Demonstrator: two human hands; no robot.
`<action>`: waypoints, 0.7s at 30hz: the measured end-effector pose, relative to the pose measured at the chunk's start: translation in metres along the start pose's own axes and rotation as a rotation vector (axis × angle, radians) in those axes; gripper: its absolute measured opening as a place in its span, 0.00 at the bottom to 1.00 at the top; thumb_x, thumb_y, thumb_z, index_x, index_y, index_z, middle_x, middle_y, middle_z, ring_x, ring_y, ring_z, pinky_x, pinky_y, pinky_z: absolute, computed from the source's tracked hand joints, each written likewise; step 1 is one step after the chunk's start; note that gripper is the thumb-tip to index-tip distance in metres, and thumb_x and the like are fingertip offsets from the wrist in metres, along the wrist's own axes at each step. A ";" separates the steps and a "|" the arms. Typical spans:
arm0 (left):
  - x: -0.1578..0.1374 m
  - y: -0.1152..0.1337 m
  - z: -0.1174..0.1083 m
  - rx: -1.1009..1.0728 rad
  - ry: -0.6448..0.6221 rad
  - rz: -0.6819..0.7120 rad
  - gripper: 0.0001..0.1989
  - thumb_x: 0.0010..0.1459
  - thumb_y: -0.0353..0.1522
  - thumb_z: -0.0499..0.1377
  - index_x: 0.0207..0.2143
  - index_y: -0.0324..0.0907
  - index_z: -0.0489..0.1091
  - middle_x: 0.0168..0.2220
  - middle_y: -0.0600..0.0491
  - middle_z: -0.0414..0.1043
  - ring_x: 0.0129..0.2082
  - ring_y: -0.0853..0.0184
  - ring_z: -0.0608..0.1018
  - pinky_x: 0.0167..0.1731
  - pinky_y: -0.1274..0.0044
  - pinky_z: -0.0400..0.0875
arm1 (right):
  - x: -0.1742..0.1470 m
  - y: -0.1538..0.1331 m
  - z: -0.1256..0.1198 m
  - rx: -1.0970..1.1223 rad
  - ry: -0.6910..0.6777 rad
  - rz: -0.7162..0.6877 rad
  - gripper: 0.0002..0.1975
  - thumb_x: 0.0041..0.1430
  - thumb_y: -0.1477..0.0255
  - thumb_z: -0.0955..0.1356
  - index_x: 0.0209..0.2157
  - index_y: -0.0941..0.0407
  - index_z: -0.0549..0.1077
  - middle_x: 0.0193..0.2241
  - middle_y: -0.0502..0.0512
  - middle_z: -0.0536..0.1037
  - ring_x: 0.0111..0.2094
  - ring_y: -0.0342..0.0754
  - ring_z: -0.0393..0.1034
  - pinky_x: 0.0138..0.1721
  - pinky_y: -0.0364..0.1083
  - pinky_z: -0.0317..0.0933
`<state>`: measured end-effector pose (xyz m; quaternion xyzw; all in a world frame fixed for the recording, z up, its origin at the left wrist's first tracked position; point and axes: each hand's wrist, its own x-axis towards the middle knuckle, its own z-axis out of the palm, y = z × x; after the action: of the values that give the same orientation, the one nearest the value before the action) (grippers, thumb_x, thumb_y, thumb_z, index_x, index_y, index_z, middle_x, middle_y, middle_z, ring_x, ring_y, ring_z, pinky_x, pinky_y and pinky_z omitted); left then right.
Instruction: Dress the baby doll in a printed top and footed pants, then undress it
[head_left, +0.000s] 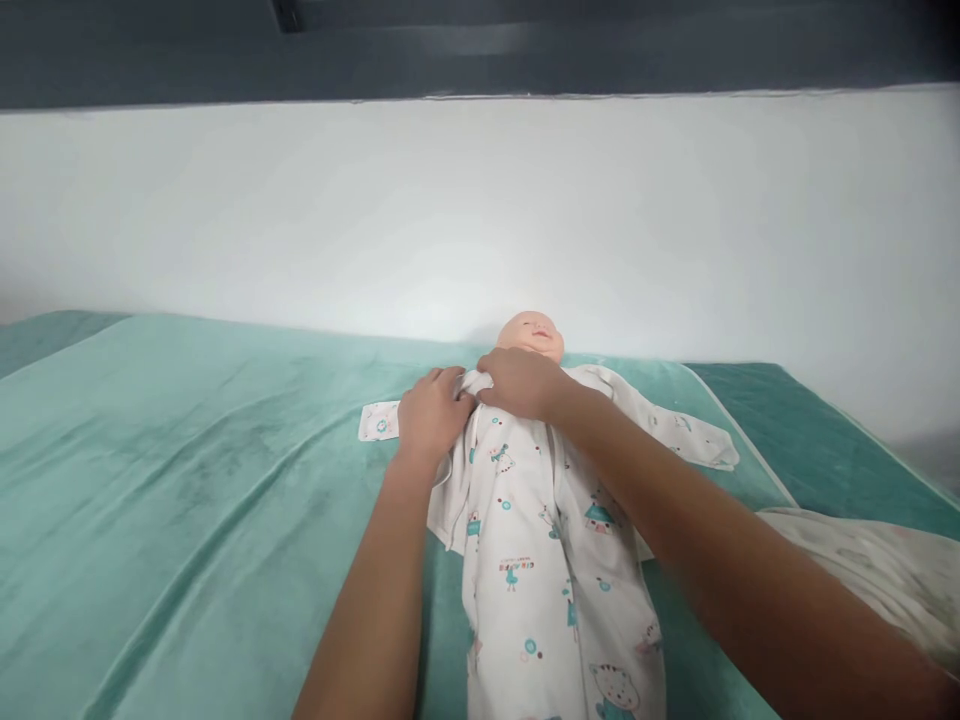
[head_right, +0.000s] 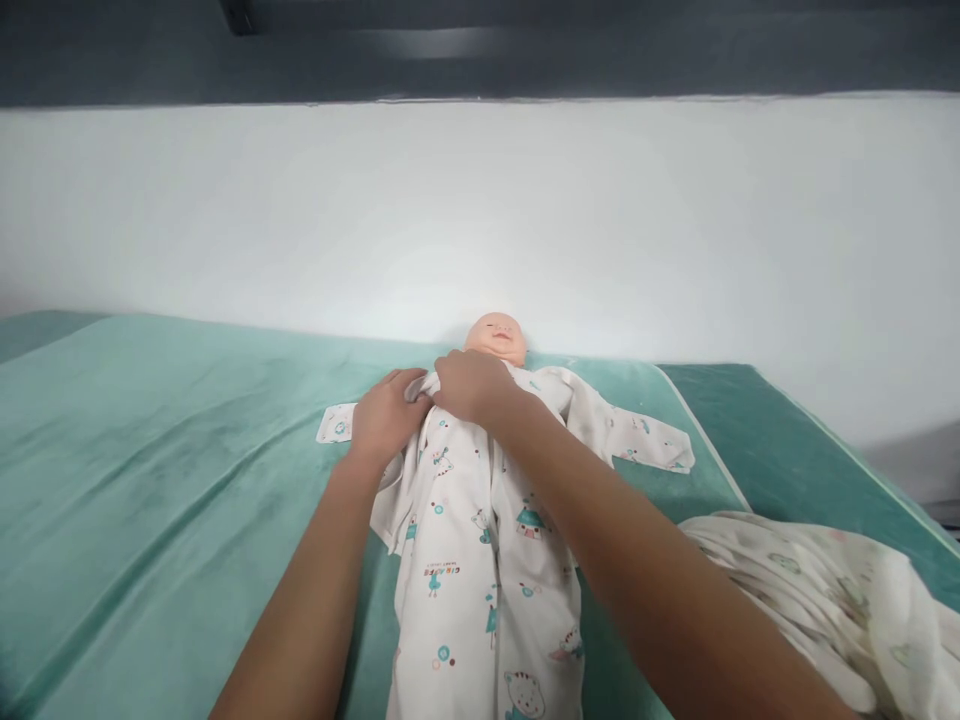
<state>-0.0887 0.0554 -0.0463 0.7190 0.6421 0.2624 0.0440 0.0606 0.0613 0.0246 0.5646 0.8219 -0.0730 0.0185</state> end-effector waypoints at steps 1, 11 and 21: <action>0.001 -0.002 0.000 0.004 0.011 -0.063 0.18 0.58 0.33 0.53 0.50 0.51 0.72 0.50 0.55 0.76 0.48 0.57 0.77 0.41 0.68 0.69 | 0.000 0.002 0.000 -0.010 -0.010 0.011 0.21 0.61 0.66 0.64 0.55 0.57 0.69 0.53 0.62 0.74 0.52 0.59 0.68 0.41 0.50 0.64; 0.004 -0.008 -0.002 0.001 0.008 -0.319 0.16 0.57 0.35 0.51 0.45 0.49 0.75 0.44 0.49 0.79 0.44 0.54 0.79 0.40 0.67 0.69 | 0.000 -0.005 -0.003 -0.061 -0.067 -0.114 0.18 0.61 0.71 0.64 0.53 0.58 0.71 0.55 0.63 0.72 0.52 0.57 0.68 0.39 0.48 0.63; 0.003 -0.007 -0.002 0.033 -0.016 -0.298 0.19 0.58 0.36 0.51 0.50 0.50 0.72 0.42 0.46 0.79 0.44 0.52 0.79 0.38 0.67 0.69 | 0.028 -0.026 -0.003 -0.163 -0.196 -0.196 0.15 0.59 0.69 0.66 0.47 0.56 0.75 0.43 0.61 0.80 0.41 0.56 0.75 0.34 0.46 0.61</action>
<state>-0.0957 0.0591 -0.0464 0.6185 0.7455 0.2365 0.0757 0.0269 0.0788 0.0269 0.4683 0.8706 -0.0622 0.1373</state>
